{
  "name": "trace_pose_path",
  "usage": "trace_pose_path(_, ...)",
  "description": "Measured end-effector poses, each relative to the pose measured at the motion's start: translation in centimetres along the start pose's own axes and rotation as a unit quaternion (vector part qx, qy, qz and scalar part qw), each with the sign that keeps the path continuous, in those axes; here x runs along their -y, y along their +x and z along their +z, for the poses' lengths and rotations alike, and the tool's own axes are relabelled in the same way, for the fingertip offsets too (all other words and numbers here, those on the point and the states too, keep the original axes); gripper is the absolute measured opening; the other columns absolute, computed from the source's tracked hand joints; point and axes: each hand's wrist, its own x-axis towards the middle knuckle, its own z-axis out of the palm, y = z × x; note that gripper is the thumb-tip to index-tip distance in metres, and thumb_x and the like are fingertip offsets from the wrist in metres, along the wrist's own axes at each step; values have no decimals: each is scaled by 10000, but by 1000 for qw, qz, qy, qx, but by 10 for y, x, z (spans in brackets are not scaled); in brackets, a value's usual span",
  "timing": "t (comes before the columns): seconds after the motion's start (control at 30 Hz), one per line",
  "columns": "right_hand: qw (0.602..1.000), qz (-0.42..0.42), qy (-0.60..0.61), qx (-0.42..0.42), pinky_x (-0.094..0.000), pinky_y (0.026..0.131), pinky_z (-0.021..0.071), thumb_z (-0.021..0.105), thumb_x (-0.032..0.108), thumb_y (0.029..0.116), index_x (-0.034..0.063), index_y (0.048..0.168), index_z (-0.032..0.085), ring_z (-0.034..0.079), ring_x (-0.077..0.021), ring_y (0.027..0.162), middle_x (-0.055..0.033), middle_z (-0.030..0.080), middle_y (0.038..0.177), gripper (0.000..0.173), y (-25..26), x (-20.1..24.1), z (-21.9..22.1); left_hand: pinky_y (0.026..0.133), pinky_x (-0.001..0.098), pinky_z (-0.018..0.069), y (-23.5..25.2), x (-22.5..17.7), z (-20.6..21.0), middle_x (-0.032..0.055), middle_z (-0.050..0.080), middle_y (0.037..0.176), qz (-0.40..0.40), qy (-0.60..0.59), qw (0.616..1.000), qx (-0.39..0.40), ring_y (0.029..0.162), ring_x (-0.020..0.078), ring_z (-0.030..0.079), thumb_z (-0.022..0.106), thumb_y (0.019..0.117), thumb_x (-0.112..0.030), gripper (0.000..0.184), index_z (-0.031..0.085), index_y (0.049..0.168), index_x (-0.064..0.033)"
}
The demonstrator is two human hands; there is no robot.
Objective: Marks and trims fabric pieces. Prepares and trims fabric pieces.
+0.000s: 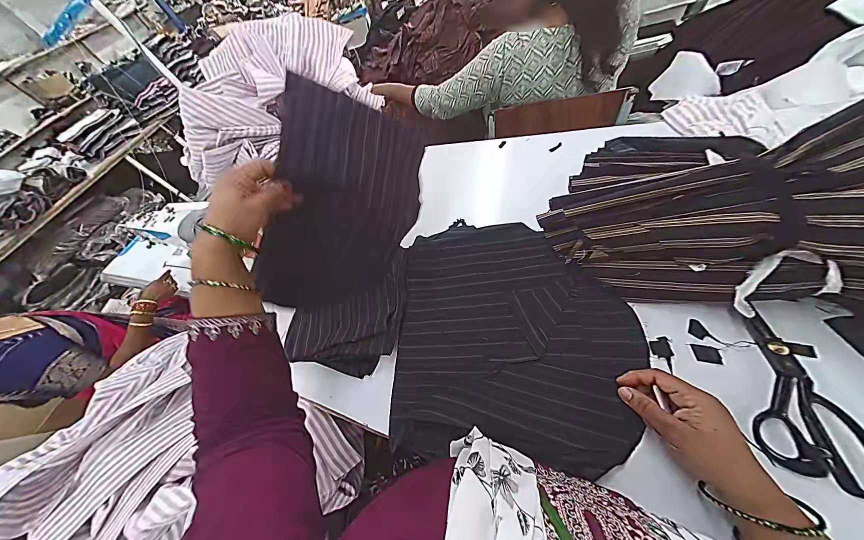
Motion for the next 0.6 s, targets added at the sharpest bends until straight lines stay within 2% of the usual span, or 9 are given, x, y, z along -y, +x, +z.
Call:
trace_pose_path(0.1, 1000, 4, 17, 0, -65, 586, 409, 643, 209, 873, 54, 941, 699, 500, 123, 644, 99, 631, 795, 178, 0, 1, 0, 882, 243, 579, 6, -5, -39, -112, 680, 1022, 169, -17, 984, -51, 905, -35, 669, 618, 959, -84, 154, 625, 1107, -42)
trace_pose_path(0.17, 1000, 5, 20, -2, -65, 584, 406, 642, 203, 872, 59, 943, 696, 497, 126, 640, 107, 625, 792, 170, 0, 1, -1, 896, 204, 559, 2, 2, -51, -195, 676, 1030, 203, -25, 977, -56, 941, -79, 649, 638, 952, -111, 128, 650, 1078, -130)
trace_pose_path(0.2, 1000, 4, 19, -3, -64, 583, 408, 644, 202, 868, 57, 942, 697, 500, 127, 640, 105, 632, 796, 171, 0, 1, -1, 912, 209, 546, -2, 11, -51, -173, 686, 1026, 199, -13, 979, -52, 960, -79, 641, 639, 953, -125, 110, 671, 1057, -106)
trace_pose_path(0.27, 1000, 2, 18, 0, -63, 584, 407, 640, 201, 871, 55, 944, 696, 499, 125, 642, 106, 626, 791, 172, 0, 1, -1, 979, 267, 515, -10, 46, -42, 0, 708, 1068, 165, 25, 986, -28, 1032, 7, 644, 606, 955, -122, 190, 683, 1028, 35)
trace_pose_path(0.33, 1000, 0, 16, 1, -68, 588, 404, 633, 204, 869, 41, 947, 695, 496, 120, 641, 98, 621, 787, 191, 0, 1, 0, 1058, 382, 479, -24, 96, -22, 216, 665, 1234, 80, 35, 996, 30, 1163, 206, 637, 509, 940, -18, 240, 665, 1046, 131)
trace_pose_path(0.4, 1000, 0, 14, 5, -66, 588, 398, 629, 210, 872, 37, 947, 692, 490, 124, 641, 95, 623, 795, 199, 0, 1, -1, 960, 402, 518, -49, 141, 8, 204, 614, 1340, -89, 16, 993, 69, 1117, 224, 639, 488, 974, 31, 232, 642, 1137, 91)
trace_pose_path(0.43, 1000, 0, 14, 7, -66, 591, 404, 631, 216, 874, 38, 946, 692, 496, 125, 647, 94, 628, 802, 201, 0, 1, -1, 903, 387, 531, -57, 163, 22, 194, 632, 1272, -186, -2, 979, 80, 1018, 201, 647, 466, 1009, 29, 251, 614, 1206, 75)
trace_pose_path(0.5, 1000, 0, 8, 4, -64, 589, 404, 632, 217, 870, 41, 945, 693, 499, 128, 649, 92, 635, 810, 202, 1, 2, -1, 858, 360, 550, -63, 185, 47, 224, 589, 1283, -357, -52, 929, 83, 965, 220, 661, 380, 1088, -56, 317, 533, 1356, 22)
trace_pose_path(0.6, 1000, 3, 2, 3, -71, 550, 388, 634, 210, 877, 37, 954, 692, 475, 120, 609, 96, 614, 785, 198, 1, 2, 0, 865, 406, 545, -66, 192, 70, 241, 556, 1335, -407, -51, 911, 41, 1005, 276, 652, 458, 1108, -233, 384, 466, 1428, -21)
